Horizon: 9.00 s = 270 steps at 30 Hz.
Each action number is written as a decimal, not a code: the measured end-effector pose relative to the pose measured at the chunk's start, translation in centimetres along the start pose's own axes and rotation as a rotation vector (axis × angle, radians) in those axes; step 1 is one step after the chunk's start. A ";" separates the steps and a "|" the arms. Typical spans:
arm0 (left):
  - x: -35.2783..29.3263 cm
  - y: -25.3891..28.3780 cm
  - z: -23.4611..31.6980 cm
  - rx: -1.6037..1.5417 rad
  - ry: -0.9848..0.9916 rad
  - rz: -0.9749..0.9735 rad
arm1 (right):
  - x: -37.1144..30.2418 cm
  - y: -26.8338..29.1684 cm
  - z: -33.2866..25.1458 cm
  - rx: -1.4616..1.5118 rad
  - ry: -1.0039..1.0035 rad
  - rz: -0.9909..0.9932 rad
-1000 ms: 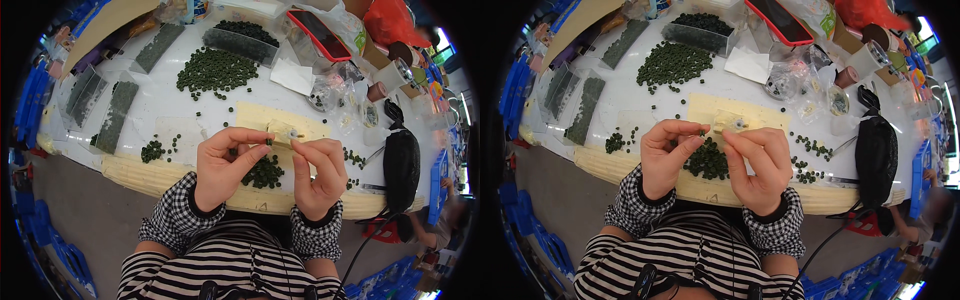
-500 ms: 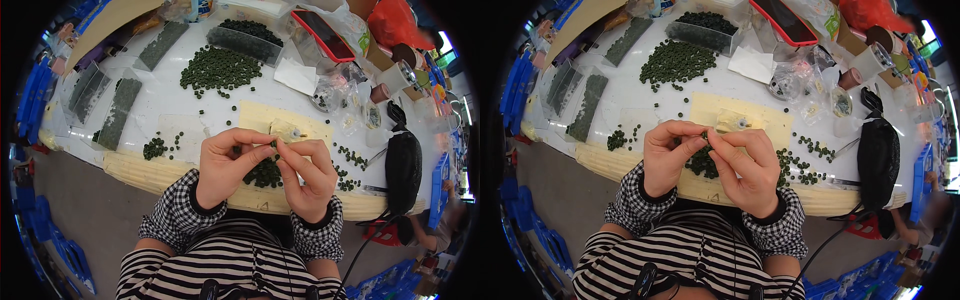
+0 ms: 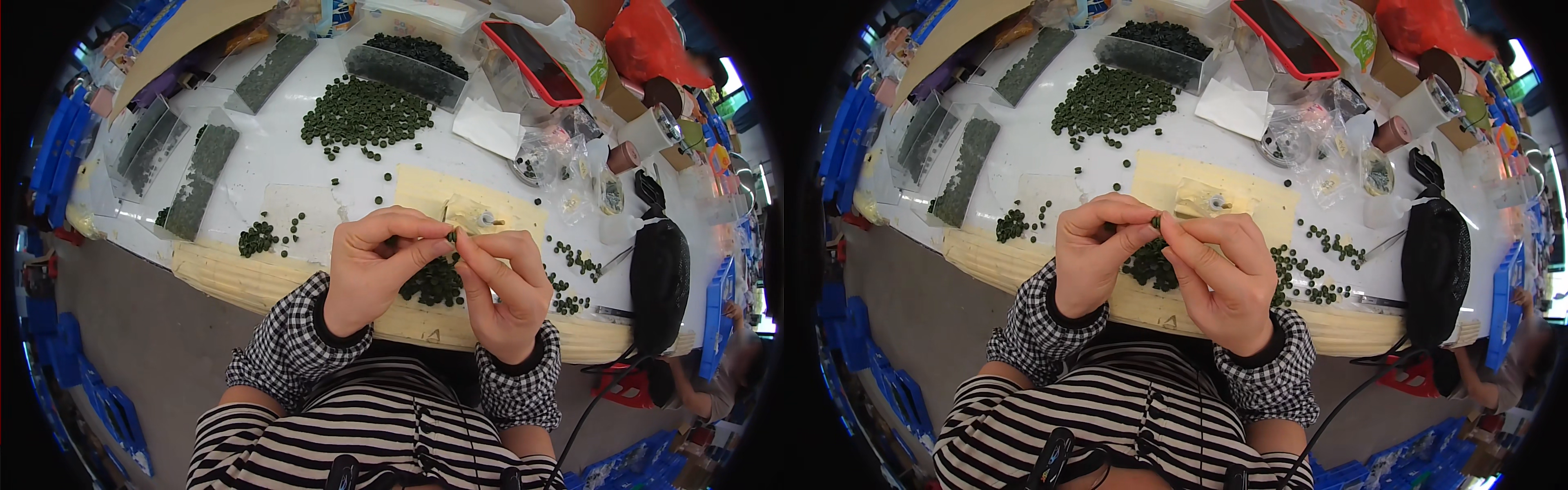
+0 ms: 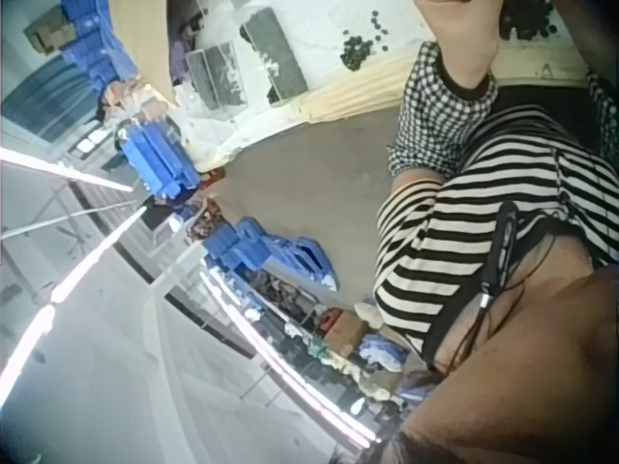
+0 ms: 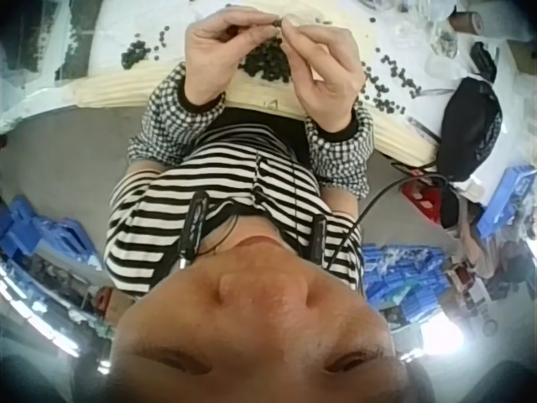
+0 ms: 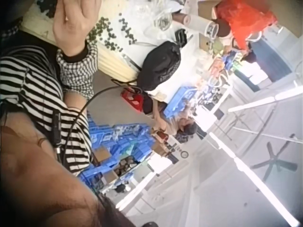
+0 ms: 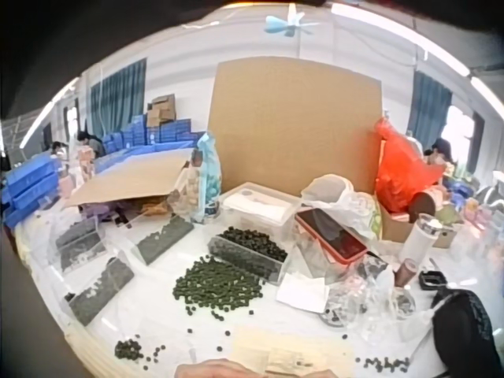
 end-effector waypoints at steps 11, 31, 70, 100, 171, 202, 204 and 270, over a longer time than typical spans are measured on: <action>0.0 0.1 -0.5 0.009 0.049 -0.016 | -0.1 -0.1 0.2 0.008 0.006 -0.032; -0.1 -0.2 0.8 0.076 -0.077 -0.058 | -0.3 -0.2 0.6 0.066 -0.082 -0.042; -1.5 -1.1 5.4 0.580 -0.578 0.048 | -0.4 0.1 0.2 -0.019 -0.037 0.019; 1.1 2.0 4.9 0.631 0.117 -0.336 | -0.6 0.8 0.4 -0.033 -0.001 0.073; -4.8 5.7 -0.4 -0.558 0.619 0.209 | 0.3 4.2 1.7 -0.098 0.000 0.330; -2.2 -1.4 -5.0 -0.504 0.733 -0.076 | 0.0 2.9 3.5 0.213 -0.302 0.252; -2.2 -1.4 -5.0 -0.505 0.703 -0.110 | 0.0 2.7 3.6 0.299 -0.338 0.251; -0.8 0.2 0.1 -0.040 0.033 0.044 | 1.2 2.0 0.4 -0.227 0.047 0.165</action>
Point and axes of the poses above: each hand's wrist, its own x-axis towards the middle knuckle, its own y-axis out of the back of the hand, z = x × y, the point moved 10 cm from there along x, towards the middle knuckle, and after that the axes turned 13 degrees about z, right-handed, at the moved point
